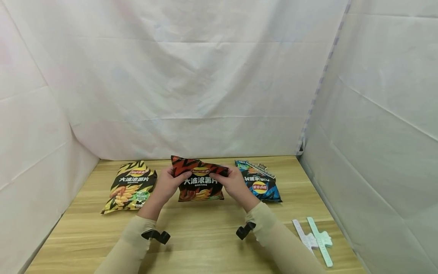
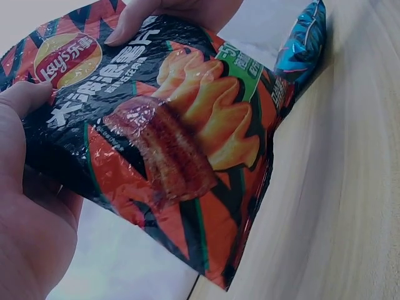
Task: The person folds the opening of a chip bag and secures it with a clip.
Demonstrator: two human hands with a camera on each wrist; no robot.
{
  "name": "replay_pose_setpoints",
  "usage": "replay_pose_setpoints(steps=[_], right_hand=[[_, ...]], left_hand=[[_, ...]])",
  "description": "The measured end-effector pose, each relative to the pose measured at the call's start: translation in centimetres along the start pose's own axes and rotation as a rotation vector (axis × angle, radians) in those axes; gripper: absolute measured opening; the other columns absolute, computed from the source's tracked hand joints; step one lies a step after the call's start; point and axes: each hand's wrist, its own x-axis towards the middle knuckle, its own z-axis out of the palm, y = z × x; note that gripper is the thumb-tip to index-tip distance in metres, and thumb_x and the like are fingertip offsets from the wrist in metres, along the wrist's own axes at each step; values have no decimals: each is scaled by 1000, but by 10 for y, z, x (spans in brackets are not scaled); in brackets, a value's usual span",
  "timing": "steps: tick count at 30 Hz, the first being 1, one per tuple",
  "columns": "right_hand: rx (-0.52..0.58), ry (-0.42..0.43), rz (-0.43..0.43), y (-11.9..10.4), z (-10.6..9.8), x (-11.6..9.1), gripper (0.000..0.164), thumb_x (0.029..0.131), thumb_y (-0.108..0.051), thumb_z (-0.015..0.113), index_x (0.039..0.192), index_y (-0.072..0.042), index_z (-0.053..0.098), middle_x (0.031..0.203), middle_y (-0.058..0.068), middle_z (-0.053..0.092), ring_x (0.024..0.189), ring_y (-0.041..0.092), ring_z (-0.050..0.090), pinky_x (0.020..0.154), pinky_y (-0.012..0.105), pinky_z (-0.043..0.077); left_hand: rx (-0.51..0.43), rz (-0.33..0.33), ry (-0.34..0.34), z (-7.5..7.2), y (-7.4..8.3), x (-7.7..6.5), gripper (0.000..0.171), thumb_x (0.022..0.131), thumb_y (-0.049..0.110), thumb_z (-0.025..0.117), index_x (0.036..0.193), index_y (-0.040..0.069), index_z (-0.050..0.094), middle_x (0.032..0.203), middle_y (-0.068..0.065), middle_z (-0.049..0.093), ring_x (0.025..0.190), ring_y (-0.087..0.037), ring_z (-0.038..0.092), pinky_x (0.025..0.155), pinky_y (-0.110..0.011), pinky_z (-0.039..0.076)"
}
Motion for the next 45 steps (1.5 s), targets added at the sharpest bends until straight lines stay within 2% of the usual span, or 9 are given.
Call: replay_pose_setpoints(steps=[10, 13, 19, 21, 26, 27, 33, 39, 45], right_hand=[[-52, -16, -9, -3, -7, -2, 30, 105, -25, 82, 131, -10, 80, 125, 10, 80, 115, 26, 75, 94, 34, 61], [-63, -27, -25, 0, -9, -2, 29, 105, -24, 81, 130, -10, 81, 125, 9, 79, 115, 26, 75, 94, 34, 61], [-113, -26, -64, 6, -12, -6, 23, 104, -23, 82, 124, -11, 83, 119, 8, 81, 106, 24, 77, 89, 36, 62], [-124, -17, -51, 11, -13, -9, 21, 103, -22, 83, 122, -11, 84, 114, 7, 82, 96, 20, 76, 83, 34, 62], [-113, -12, 7, 25, -14, -17, 19, 102, -18, 84, 119, -9, 84, 112, 7, 82, 93, 19, 75, 81, 33, 62], [-106, -15, 8, 26, -13, -18, 19, 102, -17, 83, 119, -8, 83, 114, 8, 82, 100, 21, 77, 84, 34, 62], [-90, -6, -18, 27, -12, -20, 18, 103, -17, 82, 119, -7, 82, 116, 10, 81, 104, 25, 77, 87, 35, 62], [-81, 2, -19, 28, -14, -22, 15, 104, -16, 81, 115, -6, 81, 112, 9, 81, 99, 22, 76, 84, 34, 62], [-38, 22, -2, 30, -17, -22, 15, 103, -15, 82, 113, -4, 80, 110, 9, 82, 100, 21, 77, 85, 33, 62]], left_hand=[[23, -25, -47, 0, 6, 0, 32, 105, 16, 80, 134, 5, 77, 127, -17, 78, 106, -21, 75, 85, -31, 60], [40, -38, -64, 0, 7, 0, 29, 105, 18, 81, 131, 7, 79, 125, -12, 79, 107, -20, 76, 86, -31, 60], [74, -58, -90, 0, 4, -1, 24, 104, 19, 82, 125, 8, 82, 114, -9, 80, 95, -18, 73, 80, -31, 58], [94, -77, -107, 1, 2, -1, 25, 104, 21, 82, 125, 8, 82, 113, -8, 81, 93, -17, 72, 79, -31, 57], [127, -135, -148, 3, -4, -6, 26, 104, 24, 82, 125, 8, 81, 112, -6, 81, 89, -16, 68, 78, -33, 56], [123, -141, -150, 3, -5, -7, 26, 104, 24, 82, 124, 8, 81, 112, -6, 81, 88, -16, 67, 77, -33, 55], [109, -115, -138, 5, -5, -9, 25, 104, 22, 81, 125, 8, 81, 112, -7, 81, 90, -20, 69, 77, -33, 56], [118, -126, -154, 6, -4, -9, 30, 105, 25, 81, 130, 9, 80, 120, -7, 80, 107, -21, 74, 89, -34, 59], [145, -152, -127, 3, 2, -10, 31, 105, 29, 81, 126, 7, 79, 116, -8, 81, 101, -20, 74, 85, -34, 59]])
